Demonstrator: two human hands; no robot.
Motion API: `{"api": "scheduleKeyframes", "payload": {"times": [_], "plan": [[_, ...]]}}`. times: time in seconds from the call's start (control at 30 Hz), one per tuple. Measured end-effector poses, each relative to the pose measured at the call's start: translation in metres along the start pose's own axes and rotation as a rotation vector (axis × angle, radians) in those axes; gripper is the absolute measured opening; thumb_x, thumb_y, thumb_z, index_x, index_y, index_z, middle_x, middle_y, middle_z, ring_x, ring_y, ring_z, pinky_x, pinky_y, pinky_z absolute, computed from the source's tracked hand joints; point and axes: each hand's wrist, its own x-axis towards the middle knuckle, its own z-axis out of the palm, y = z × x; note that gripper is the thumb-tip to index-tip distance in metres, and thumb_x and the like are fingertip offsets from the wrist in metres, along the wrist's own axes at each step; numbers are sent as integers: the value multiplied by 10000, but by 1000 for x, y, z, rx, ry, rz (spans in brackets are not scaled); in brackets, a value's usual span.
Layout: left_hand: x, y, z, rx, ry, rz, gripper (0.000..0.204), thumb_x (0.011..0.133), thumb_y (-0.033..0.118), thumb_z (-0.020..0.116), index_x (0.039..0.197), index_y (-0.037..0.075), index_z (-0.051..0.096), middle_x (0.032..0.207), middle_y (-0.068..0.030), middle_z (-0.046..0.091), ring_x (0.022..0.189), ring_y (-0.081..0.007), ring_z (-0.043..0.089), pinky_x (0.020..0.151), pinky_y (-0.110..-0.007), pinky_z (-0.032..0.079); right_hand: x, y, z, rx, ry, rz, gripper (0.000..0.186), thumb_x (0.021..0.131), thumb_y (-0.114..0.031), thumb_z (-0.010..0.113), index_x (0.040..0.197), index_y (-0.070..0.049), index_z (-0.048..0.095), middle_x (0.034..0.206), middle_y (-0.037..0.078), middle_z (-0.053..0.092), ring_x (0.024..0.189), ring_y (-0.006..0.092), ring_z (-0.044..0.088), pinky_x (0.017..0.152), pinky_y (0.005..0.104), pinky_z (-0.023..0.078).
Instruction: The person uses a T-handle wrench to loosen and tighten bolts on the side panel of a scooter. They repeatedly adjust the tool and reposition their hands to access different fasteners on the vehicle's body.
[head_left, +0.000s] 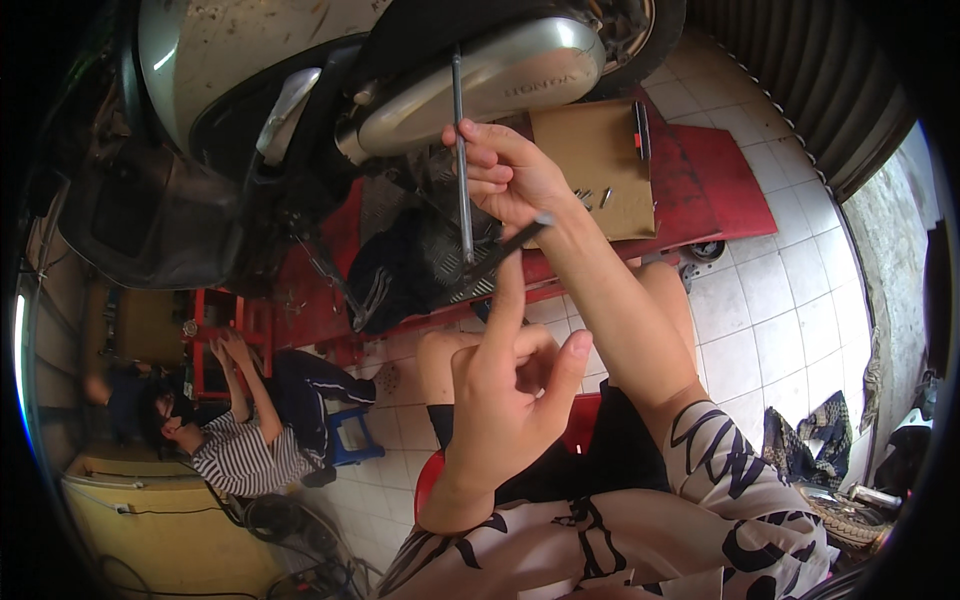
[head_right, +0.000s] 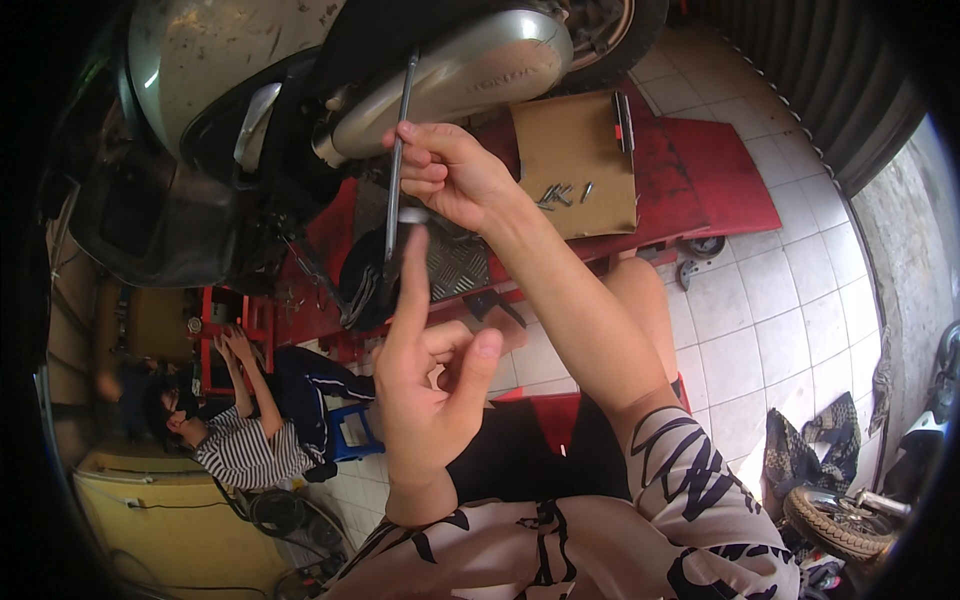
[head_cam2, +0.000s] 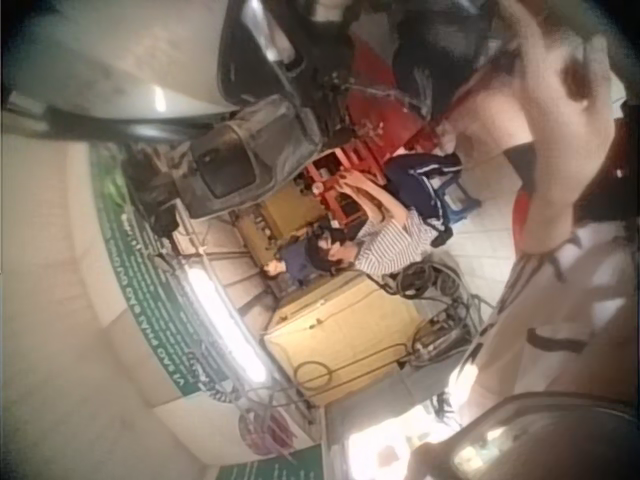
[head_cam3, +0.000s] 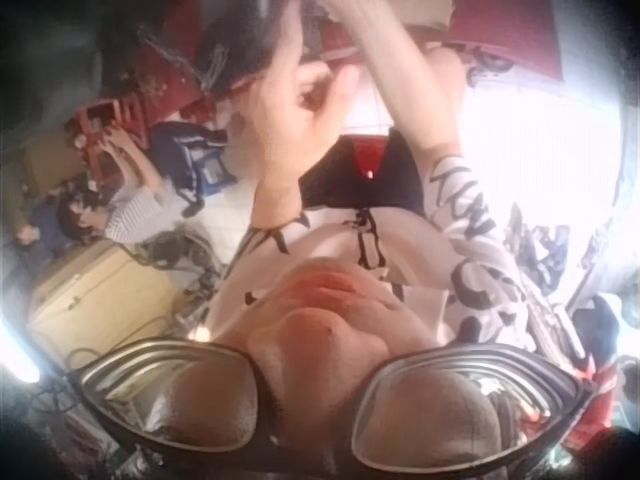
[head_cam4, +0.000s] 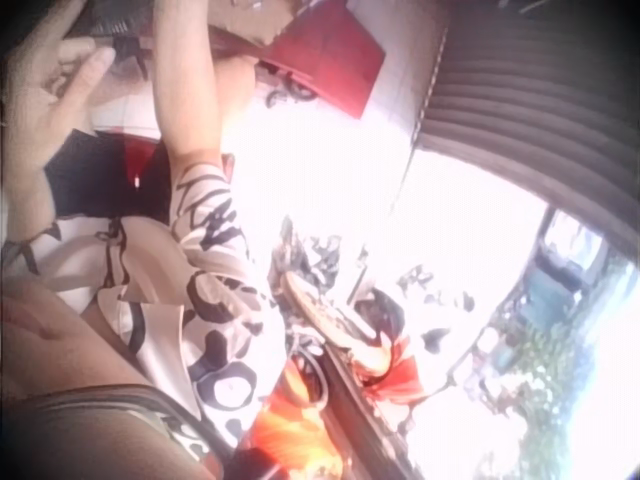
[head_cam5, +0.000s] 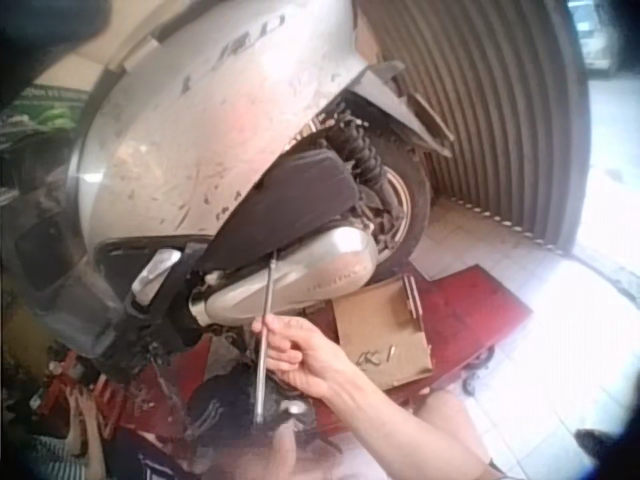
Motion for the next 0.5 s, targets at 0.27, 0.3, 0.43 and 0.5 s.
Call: {"api": "scheduleKeyframes", "payload": {"times": [0.27,0.3,0.43,0.5], "plan": [[-15,-29,-1,103,96,-18,603,871,41,602,1384,-137,340,532,-35,554,465,-47,451,495,-173,343,2,-4,3,43,26,-11,221,975,-127,527,1018,89,547,607,-45,407,462,4,324,387,160,242],[-12,-20,5,102,-12,-15,599,871,35,601,1384,-136,346,570,-24,580,490,-30,427,504,-160,322,0,-3,0,37,47,-13,221,975,-125,526,1019,90,546,609,-46,407,464,4,327,387,161,242],[-5,1,6,-26,9,-27,725,859,30,603,1446,-122,204,582,-22,569,510,-27,432,534,-151,333,1,-4,-3,8,-24,0,221,965,-129,539,994,89,564,627,-41,421,493,16,320,441,174,271],[-5,1,3,-72,173,-68,774,878,40,585,1475,-94,111,573,-7,541,516,-25,434,521,-168,329,1,-4,-3,12,-1,0,220,962,-122,541,999,94,561,627,-44,417,494,15,318,441,176,269]]}}
